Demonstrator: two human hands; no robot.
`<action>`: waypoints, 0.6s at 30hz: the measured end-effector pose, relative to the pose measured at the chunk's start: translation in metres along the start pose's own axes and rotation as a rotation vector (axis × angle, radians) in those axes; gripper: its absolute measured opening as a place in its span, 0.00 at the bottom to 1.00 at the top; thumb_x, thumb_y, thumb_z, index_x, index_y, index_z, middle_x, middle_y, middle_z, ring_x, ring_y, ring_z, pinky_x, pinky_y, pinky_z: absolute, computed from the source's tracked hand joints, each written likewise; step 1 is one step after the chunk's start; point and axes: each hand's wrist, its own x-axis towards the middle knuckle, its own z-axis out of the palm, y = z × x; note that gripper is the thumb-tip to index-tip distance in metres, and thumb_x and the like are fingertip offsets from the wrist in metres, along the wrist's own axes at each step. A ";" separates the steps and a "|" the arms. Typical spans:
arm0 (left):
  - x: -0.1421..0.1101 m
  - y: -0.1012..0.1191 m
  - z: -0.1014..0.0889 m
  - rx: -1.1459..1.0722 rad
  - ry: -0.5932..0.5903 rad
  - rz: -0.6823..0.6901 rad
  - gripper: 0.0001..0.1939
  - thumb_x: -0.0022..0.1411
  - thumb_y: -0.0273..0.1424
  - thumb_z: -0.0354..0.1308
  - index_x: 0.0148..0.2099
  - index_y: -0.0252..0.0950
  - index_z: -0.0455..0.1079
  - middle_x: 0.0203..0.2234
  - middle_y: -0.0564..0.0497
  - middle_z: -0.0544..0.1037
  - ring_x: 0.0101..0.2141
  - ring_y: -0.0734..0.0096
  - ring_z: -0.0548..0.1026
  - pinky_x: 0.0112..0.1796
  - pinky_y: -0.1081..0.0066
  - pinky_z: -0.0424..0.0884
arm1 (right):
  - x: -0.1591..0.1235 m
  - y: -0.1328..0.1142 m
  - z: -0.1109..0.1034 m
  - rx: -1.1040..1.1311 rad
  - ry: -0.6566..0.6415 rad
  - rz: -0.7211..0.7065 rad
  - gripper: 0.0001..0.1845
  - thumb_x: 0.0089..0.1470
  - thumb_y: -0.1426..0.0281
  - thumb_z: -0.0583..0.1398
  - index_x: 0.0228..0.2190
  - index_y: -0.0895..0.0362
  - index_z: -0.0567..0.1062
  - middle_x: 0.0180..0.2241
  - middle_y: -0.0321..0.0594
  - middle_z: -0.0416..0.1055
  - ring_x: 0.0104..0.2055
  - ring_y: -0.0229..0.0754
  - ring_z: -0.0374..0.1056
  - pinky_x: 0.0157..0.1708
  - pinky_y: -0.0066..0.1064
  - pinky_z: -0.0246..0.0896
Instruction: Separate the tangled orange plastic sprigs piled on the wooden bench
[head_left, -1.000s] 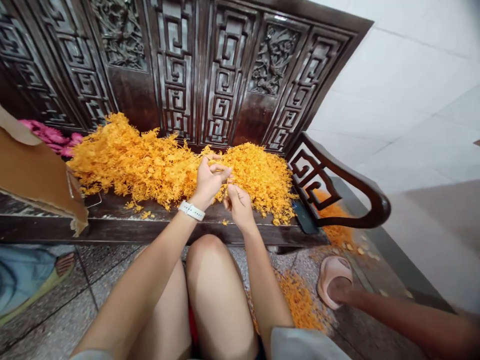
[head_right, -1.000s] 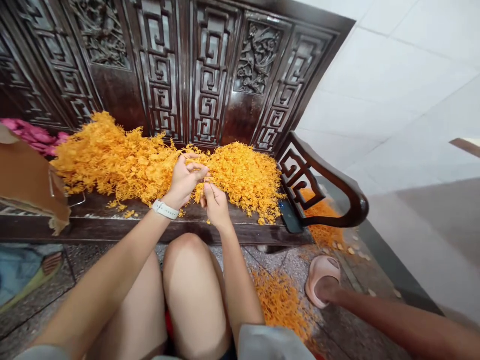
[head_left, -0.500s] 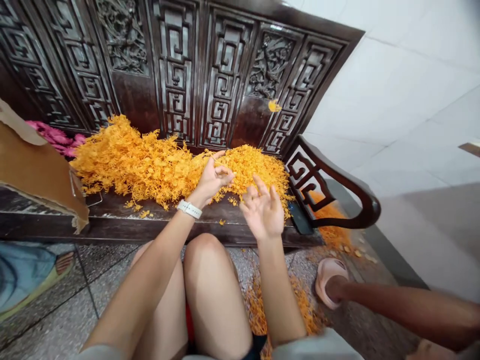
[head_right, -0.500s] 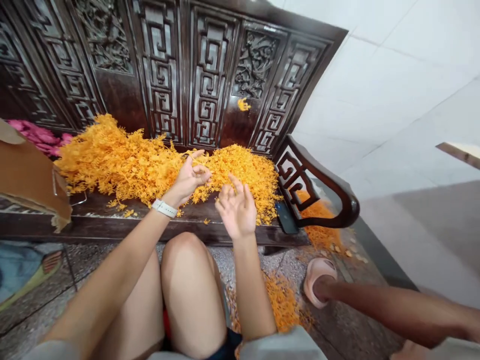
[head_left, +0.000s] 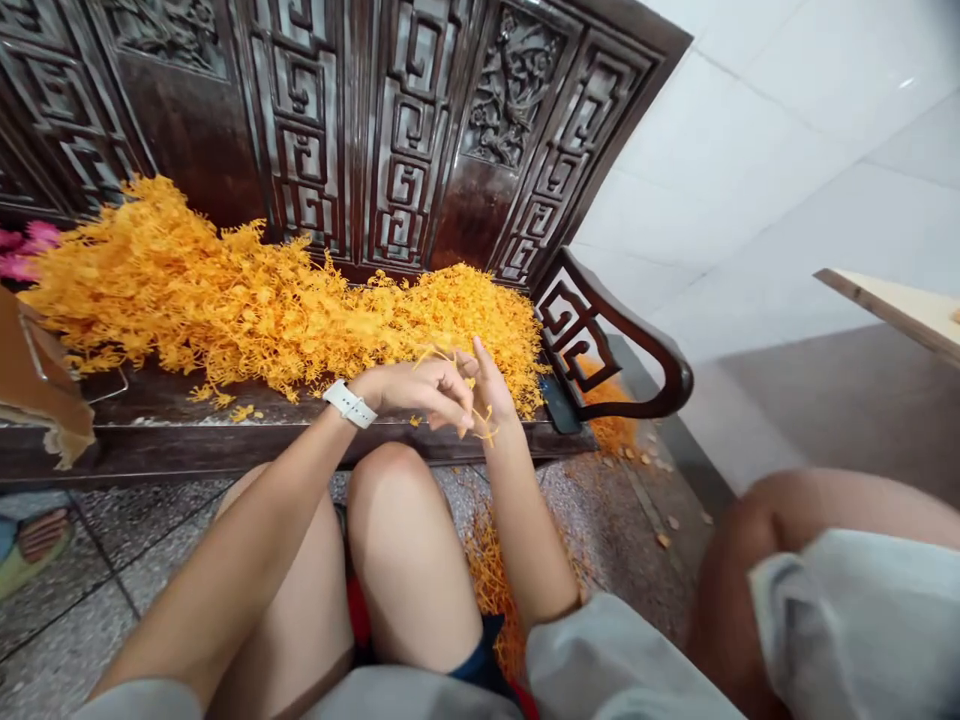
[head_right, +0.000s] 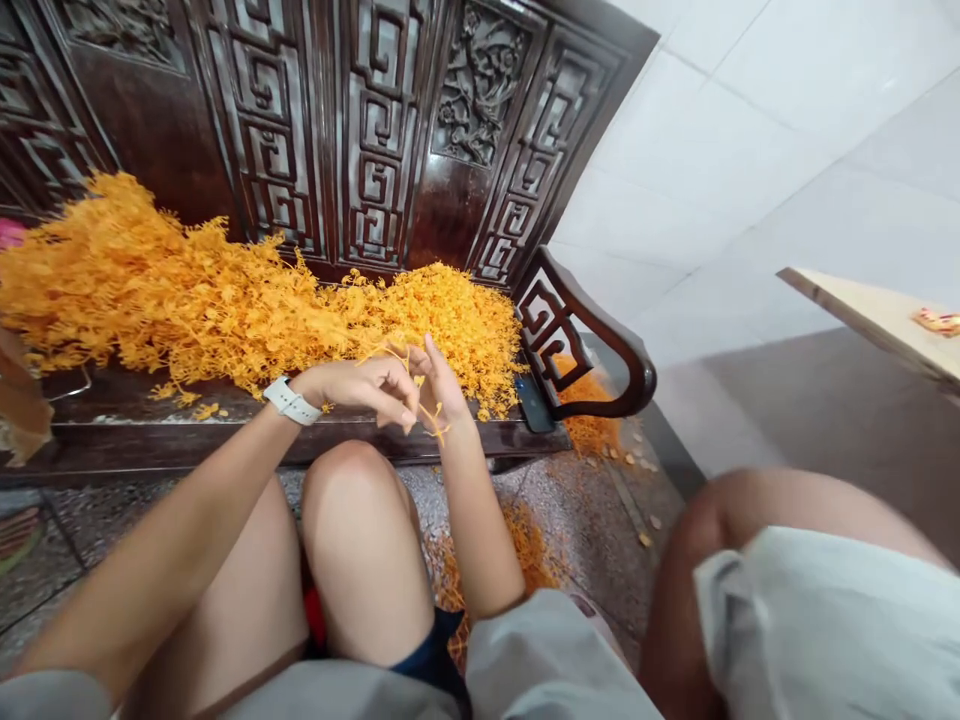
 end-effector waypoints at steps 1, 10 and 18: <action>0.000 -0.001 0.002 0.026 -0.046 -0.016 0.12 0.61 0.41 0.67 0.32 0.40 0.85 0.17 0.48 0.76 0.20 0.68 0.72 0.23 0.70 0.66 | 0.001 -0.002 0.001 0.013 0.030 -0.060 0.23 0.60 0.47 0.65 0.40 0.55 0.79 0.33 0.40 0.78 0.33 0.40 0.72 0.33 0.30 0.71; -0.021 -0.020 -0.032 0.024 0.376 -0.098 0.17 0.54 0.44 0.77 0.30 0.37 0.77 0.25 0.50 0.77 0.25 0.71 0.71 0.27 0.73 0.67 | -0.005 -0.025 0.005 -0.059 0.219 -0.406 0.12 0.55 0.62 0.72 0.40 0.52 0.80 0.37 0.36 0.76 0.32 0.31 0.67 0.30 0.23 0.67; 0.007 -0.020 -0.013 -0.337 0.879 0.077 0.12 0.59 0.33 0.75 0.43 0.34 0.80 0.33 0.47 0.79 0.32 0.70 0.76 0.35 0.70 0.72 | 0.006 -0.009 0.004 -0.377 0.365 -0.422 0.17 0.55 0.53 0.70 0.37 0.54 0.79 0.29 0.35 0.73 0.25 0.34 0.67 0.26 0.29 0.67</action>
